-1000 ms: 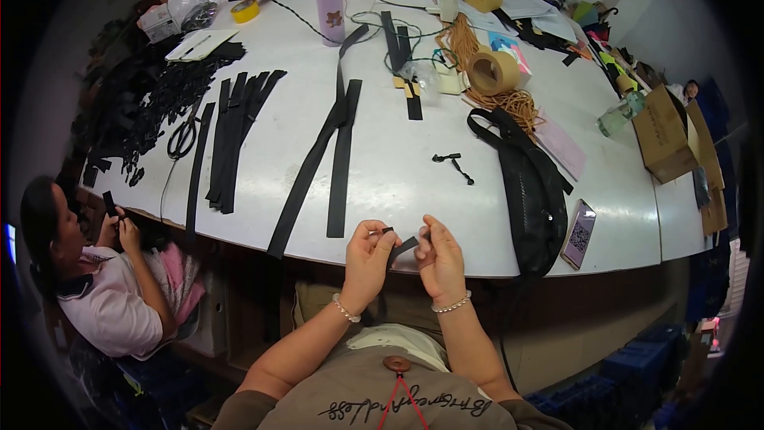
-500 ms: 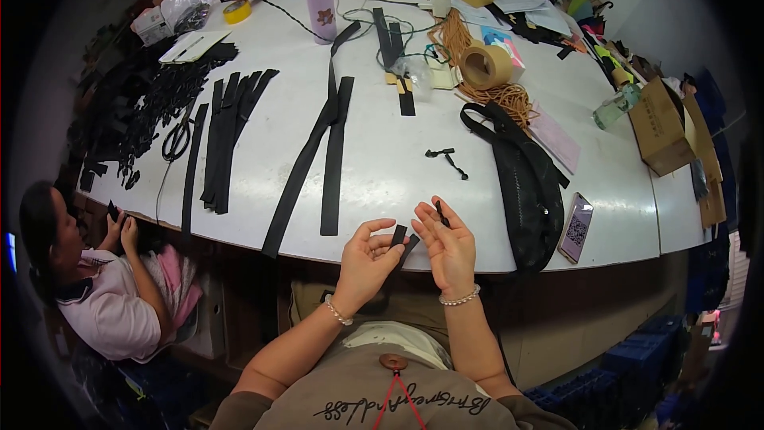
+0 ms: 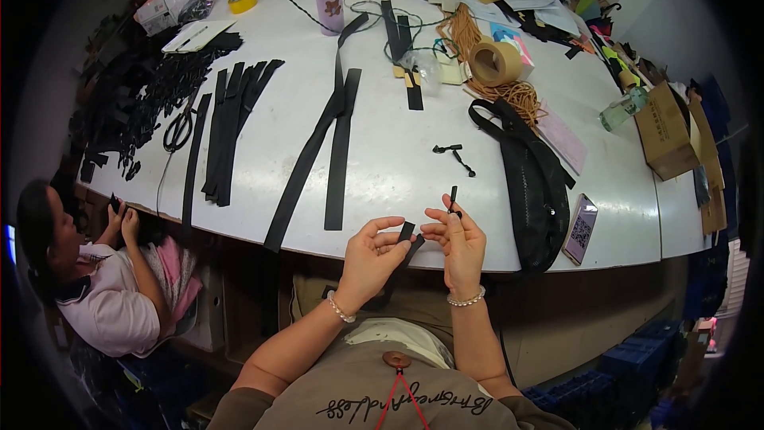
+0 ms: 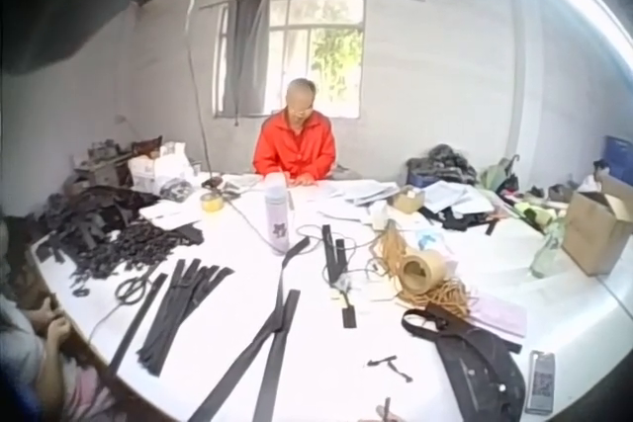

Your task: Assembling small black nylon straps by threading them through connectors or buckles.

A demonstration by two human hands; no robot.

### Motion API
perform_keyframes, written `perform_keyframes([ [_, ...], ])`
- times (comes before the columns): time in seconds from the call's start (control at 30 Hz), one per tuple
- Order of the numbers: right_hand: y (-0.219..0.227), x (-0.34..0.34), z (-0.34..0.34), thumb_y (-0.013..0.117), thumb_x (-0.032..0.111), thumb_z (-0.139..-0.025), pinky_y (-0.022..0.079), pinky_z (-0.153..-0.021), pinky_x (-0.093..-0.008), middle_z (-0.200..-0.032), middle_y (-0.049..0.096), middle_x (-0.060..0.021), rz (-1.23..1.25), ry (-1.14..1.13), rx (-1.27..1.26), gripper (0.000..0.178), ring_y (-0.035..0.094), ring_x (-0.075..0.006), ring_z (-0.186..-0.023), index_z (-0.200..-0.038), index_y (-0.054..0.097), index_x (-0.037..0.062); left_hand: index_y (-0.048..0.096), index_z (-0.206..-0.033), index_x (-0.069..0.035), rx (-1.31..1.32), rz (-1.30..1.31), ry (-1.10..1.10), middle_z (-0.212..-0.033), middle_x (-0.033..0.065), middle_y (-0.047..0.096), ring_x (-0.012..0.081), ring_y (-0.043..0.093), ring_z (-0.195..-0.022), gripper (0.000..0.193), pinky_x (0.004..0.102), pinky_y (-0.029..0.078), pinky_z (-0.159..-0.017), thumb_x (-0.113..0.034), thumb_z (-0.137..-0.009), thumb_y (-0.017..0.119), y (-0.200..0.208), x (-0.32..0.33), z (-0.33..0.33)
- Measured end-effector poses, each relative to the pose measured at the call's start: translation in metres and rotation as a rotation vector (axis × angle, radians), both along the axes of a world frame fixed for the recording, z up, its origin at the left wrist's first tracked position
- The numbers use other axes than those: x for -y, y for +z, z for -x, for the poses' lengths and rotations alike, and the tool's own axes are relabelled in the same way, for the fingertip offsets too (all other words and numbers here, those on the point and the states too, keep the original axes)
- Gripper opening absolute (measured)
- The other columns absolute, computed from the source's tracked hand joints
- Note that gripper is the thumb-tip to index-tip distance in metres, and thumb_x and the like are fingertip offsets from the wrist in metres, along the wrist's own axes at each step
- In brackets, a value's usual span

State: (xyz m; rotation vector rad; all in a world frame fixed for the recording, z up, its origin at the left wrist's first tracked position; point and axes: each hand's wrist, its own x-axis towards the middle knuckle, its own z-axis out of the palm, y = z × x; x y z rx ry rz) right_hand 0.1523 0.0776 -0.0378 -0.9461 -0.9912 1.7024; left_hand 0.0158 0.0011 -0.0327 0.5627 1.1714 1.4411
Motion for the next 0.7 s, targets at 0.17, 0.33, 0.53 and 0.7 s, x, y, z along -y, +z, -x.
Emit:
perform_keyframes([
  [0.17, -0.002, 0.0, -0.003, 0.045, 0.011, -0.096, 0.053, -0.072, -0.0268, -0.101, 0.063, -0.0166, -0.114, 0.031, 0.053, 0.034, 0.064, -0.0164, -0.078, -0.126, 0.049, -0.0052, 0.05, -0.118, 0.003, 0.006, 0.021, -0.006, -0.098, 0.0144, 0.067, 0.0092, 0.063, -0.086, 0.035, 0.0176, 0.051, -0.073, 0.005, -0.084, 0.059, -0.001, -0.001, 0.001],
  [0.33, -0.001, 0.004, 0.0, 0.05, 0.003, -0.092, 0.052, -0.073, -0.025, -0.102, 0.063, -0.0139, -0.194, 0.043, 0.102, 0.032, 0.062, -0.0133, -0.079, -0.123, 0.052, -0.0055, 0.051, -0.117, 0.003, 0.035, 0.021, -0.007, -0.099, 0.0145, 0.067, 0.0104, 0.064, -0.087, 0.034, 0.0182, 0.051, -0.074, 0.005, -0.084, 0.059, -0.003, -0.001, 0.001],
  [0.53, -0.006, 0.007, 0.001, 0.053, -0.003, -0.089, 0.049, -0.077, -0.0237, -0.105, 0.061, -0.0116, -0.135, 0.091, 0.089, 0.034, 0.06, -0.0121, -0.084, -0.123, 0.053, -0.0044, 0.052, -0.115, 0.003, 0.031, 0.007, 0.001, -0.099, 0.0131, 0.066, 0.0097, 0.063, -0.086, 0.032, 0.0181, 0.051, -0.074, 0.004, -0.084, 0.059, -0.012, -0.002, 0.002],
  [0.7, -0.008, 0.007, 0.004, 0.049, -0.003, -0.09, 0.048, -0.079, -0.0241, -0.108, 0.059, -0.0108, -0.159, 0.095, 0.057, 0.035, 0.059, -0.013, -0.087, -0.126, 0.051, -0.0036, 0.053, -0.114, 0.003, 0.038, -0.003, 0.015, -0.099, 0.0112, 0.066, 0.0081, 0.063, -0.085, 0.031, 0.0173, 0.05, -0.073, 0.004, -0.084, 0.06, -0.017, -0.003, 0.002],
])
